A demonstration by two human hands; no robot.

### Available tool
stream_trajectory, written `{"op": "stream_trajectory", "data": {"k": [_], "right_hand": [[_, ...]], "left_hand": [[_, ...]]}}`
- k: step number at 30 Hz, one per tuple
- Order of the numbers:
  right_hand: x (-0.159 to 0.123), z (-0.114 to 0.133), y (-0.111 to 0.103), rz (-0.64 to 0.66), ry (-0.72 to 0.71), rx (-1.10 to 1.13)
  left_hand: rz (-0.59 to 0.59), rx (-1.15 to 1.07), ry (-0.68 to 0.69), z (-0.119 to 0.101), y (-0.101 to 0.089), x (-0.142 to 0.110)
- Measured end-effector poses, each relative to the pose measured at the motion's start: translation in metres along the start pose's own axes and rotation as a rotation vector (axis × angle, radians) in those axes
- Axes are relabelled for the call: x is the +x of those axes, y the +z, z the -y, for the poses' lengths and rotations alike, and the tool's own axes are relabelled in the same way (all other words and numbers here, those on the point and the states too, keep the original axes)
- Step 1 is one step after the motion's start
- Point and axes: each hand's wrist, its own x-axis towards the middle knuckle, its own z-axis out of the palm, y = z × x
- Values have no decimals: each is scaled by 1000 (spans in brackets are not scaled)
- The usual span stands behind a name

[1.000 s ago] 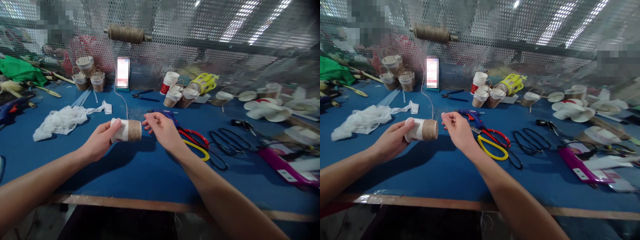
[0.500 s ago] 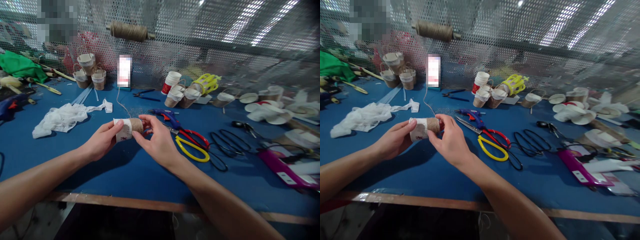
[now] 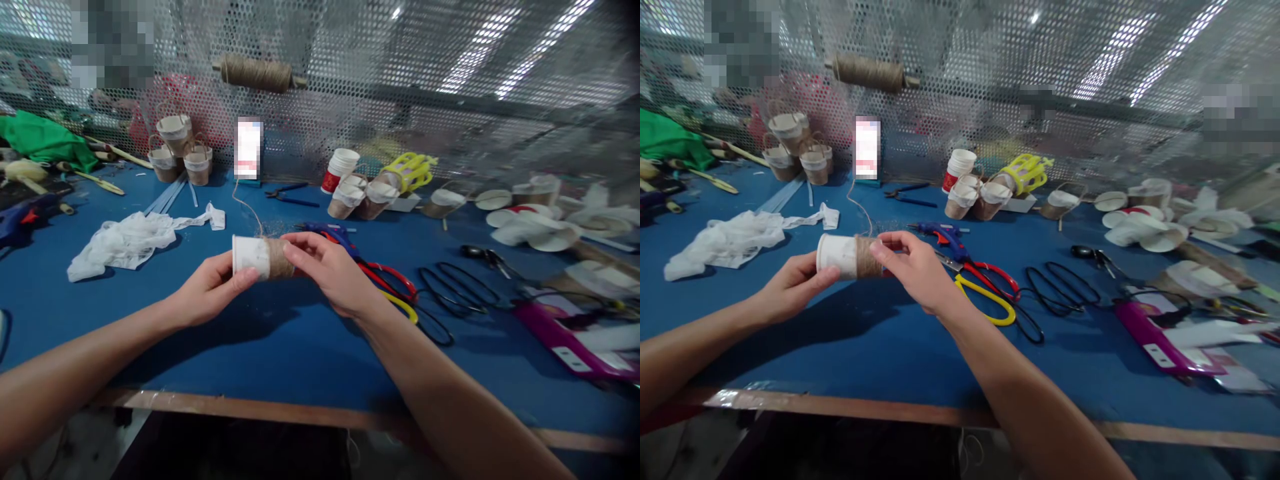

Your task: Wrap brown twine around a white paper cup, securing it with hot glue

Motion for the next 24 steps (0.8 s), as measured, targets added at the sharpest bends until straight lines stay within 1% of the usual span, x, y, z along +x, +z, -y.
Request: {"op": "stream_trajectory", "data": {"k": [4, 6, 8, 10, 13, 15, 17, 19, 24], "right_hand": [[-4, 3, -1, 35, -107, -183], [-5, 5, -2, 79, -136, -216], [-6, 7, -4, 117, -145, -224], [-5, 9, -6, 107, -141, -231], [-4, 9, -6, 84, -98, -232], [-4, 7, -3, 124, -54, -213], [-4, 3, 1, 189, -9, -145], [-5, 0, 6, 216, 23, -41], [-4, -5, 12, 119, 116, 207]], "left_hand": [[12, -346, -151, 3, -2, 5], [10, -390, -199, 2, -2, 6], [12, -337, -206, 0, -1, 5], [24, -221, -191, -2, -1, 3], [68, -35, -146, -5, 1, 0], [106, 47, -111, -6, 3, -2], [153, 113, -91, -7, 5, -4], [195, 173, -69, -8, 7, -5], [240, 261, -41, -8, 8, -6]]}}
